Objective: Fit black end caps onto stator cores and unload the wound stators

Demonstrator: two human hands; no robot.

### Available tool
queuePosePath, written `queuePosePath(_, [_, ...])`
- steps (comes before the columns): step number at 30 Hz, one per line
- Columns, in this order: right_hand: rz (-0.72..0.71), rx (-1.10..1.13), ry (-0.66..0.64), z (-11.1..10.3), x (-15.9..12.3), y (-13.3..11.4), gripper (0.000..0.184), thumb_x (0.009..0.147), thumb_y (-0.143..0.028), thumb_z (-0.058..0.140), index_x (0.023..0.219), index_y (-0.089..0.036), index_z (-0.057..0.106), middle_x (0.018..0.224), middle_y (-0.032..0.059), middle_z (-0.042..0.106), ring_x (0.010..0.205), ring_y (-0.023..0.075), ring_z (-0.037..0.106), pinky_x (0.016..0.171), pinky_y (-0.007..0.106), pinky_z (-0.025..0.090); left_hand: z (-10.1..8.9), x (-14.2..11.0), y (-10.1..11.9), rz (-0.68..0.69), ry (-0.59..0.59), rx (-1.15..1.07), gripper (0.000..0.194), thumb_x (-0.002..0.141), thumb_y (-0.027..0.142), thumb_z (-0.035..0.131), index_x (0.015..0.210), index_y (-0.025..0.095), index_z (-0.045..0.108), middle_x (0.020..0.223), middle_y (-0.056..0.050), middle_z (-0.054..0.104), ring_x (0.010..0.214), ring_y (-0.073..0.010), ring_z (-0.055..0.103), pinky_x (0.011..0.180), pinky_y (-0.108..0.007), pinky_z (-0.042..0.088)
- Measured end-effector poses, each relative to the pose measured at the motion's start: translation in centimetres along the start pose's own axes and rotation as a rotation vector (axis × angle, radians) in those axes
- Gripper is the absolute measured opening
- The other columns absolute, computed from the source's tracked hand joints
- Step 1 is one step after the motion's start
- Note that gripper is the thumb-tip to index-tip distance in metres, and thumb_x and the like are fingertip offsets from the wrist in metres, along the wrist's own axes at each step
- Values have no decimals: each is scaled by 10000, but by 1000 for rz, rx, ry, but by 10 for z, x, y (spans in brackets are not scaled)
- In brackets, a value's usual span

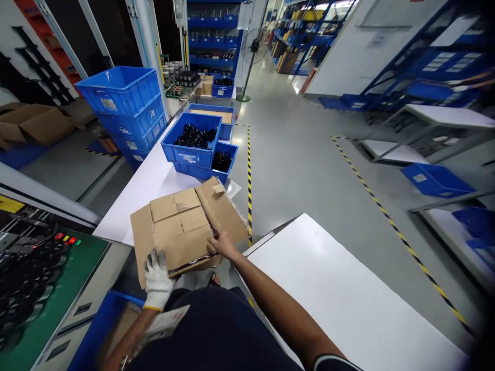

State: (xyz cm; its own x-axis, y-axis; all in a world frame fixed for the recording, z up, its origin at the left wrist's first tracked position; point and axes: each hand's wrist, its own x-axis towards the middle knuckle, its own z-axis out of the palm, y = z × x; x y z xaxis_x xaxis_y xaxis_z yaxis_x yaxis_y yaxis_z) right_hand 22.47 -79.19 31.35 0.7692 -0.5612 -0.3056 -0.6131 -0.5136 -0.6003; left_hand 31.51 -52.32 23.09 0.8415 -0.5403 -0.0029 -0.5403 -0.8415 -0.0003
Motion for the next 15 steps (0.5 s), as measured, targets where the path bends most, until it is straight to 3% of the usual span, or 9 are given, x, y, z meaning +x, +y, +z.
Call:
queuePosePath(5, [-12, 152, -27, 2, 12, -14, 278, 830, -268, 680, 1087, -166, 659, 1049, 105, 726, 982, 263, 663, 795, 325, 469, -22, -3, 1, 19, -65, 21, 1098, 560, 471, 826, 1516, 111, 423, 1616, -301, 296, 1424, -512, 344, 1195, -606, 234])
queuePosePath(7, [-22, 228, -45, 2, 11, -23, 329, 793, -247, 704, 1113, -183, 662, 1039, 88, 734, 981, 277, 670, 784, 318, 473, -30, -5, -4, 43, -71, -18, 1112, 593, 503, 806, 1545, 133, 365, 1626, -292, 282, 1444, -495, 336, 1197, -605, 237])
queuePosePath(9, [-23, 308, -56, -5, 13, -32, 360, 790, -193, 669, 1149, -178, 666, 961, 57, 740, 917, 248, 677, 753, 294, 481, -35, -2, -15, 64, -37, -75, 1007, 730, 519, 704, 1568, 138, 298, 1616, -270, 320, 1476, -451, 319, 1200, -591, 259])
queuePosePath(12, [-18, 423, -45, -50, 19, -24, 453, 795, -126, 557, 1235, -137, 663, 808, 21, 724, 772, 188, 658, 679, 253, 478, -43, 17, -31, 101, 48, -84, 830, 853, 445, 564, 1578, 155, 281, 1578, -206, 412, 1501, -413, 291, 1206, -583, 287])
queuePosePath(15, [-18, 510, 29, -137, 1, 41, 511, 779, -238, 588, 1277, -156, 670, 880, 43, 748, 792, 197, 669, 697, 278, 509, -53, 52, -32, 288, 16, -59, 663, 921, 425, 485, 1532, 185, 396, 1531, -151, 496, 1475, -370, 357, 1194, -523, 345])
